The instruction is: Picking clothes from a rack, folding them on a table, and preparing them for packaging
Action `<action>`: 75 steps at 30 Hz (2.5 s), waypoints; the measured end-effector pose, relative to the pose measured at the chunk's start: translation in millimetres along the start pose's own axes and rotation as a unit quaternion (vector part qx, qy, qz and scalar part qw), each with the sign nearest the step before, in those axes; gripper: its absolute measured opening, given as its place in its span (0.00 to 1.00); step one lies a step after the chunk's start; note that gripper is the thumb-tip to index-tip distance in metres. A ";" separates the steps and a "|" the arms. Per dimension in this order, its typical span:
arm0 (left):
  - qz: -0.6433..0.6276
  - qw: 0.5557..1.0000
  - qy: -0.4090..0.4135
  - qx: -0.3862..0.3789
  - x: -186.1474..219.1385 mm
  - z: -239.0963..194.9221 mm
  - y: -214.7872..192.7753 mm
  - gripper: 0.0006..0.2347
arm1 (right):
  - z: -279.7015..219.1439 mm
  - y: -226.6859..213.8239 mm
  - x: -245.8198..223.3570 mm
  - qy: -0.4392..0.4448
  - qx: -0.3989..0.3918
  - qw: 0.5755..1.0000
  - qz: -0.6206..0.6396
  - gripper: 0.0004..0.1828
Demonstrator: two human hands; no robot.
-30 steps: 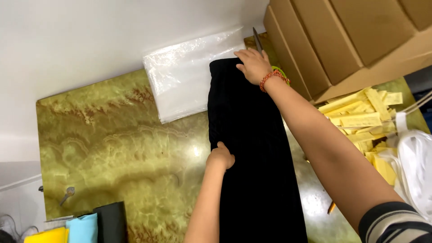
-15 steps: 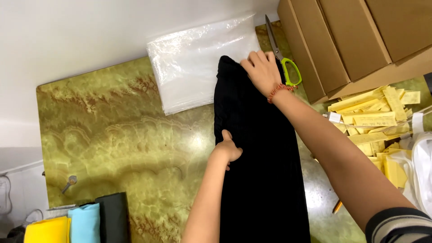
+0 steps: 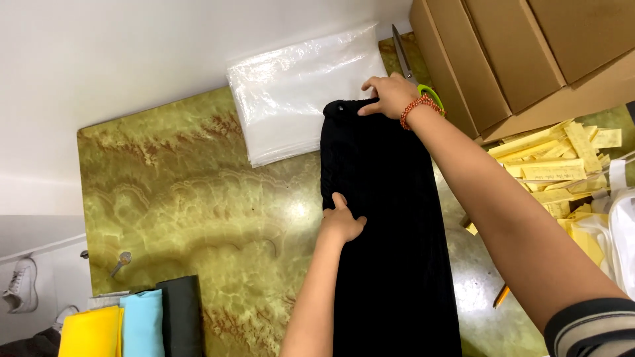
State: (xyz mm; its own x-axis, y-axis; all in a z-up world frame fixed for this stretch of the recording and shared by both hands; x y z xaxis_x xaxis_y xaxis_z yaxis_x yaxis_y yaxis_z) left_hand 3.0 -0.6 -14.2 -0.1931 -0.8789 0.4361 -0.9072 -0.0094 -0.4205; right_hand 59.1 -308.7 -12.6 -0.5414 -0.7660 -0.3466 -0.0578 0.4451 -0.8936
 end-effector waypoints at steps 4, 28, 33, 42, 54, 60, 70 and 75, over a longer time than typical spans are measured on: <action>-0.022 1.000 0.006 -0.001 -3.4 -2.9 -1.2 0.28 | 27.6 33.6 13.8 -0.009 -0.018 0.998 -0.067 0.35; -0.121 0.980 0.121 0.099 -13.3 -54.5 6.5 0.38 | -104.4 52.1 -9.4 -0.049 0.073 0.996 0.013 0.32; -0.197 0.964 0.144 0.102 -32.1 -38.3 15.7 0.33 | -82.1 109.4 19.6 -0.037 0.074 0.992 -0.095 0.41; -0.390 0.917 0.072 0.034 -10.4 -46.5 -8.2 0.41 | -210.6 87.0 -39.3 -0.085 0.205 0.967 -0.124 0.39; -0.547 0.835 -0.022 0.056 -7.7 -20.1 -12.6 0.44 | -253.1 125.0 -0.3 -0.176 0.220 0.954 -0.104 0.25; -0.580 0.812 -0.017 0.065 -62.0 59.3 10.8 0.29 | -211.8 90.3 19.4 -0.077 0.125 0.989 -0.012 0.14; -0.502 0.863 -0.026 0.056 -33.5 28.5 -12.8 0.49 | -153.2 84.6 40.7 0.037 -0.084 0.996 0.010 0.42; -0.438 0.887 0.040 0.141 -55.2 61.8 5.8 0.39 | -189.9 80.2 18.6 0.018 -0.012 1.000 -0.016 0.38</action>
State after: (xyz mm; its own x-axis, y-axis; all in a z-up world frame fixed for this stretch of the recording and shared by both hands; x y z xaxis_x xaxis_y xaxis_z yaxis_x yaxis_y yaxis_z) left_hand 31.5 18.4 -89.9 0.5039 -0.4390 0.7439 -0.5948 -0.8008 -0.0697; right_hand -114.9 -199.2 -36.5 -0.5681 -0.7634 -0.3074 -0.0955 0.4321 -0.8968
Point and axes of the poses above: each hand's wrist, its own z-axis towards the middle knuckle, its own y-axis out of the palm, x = y × z, the point moved 1 cm from there along z, towards the middle knuckle, and after that the axes turned 4 degrees about y, right-handed, at the moved point
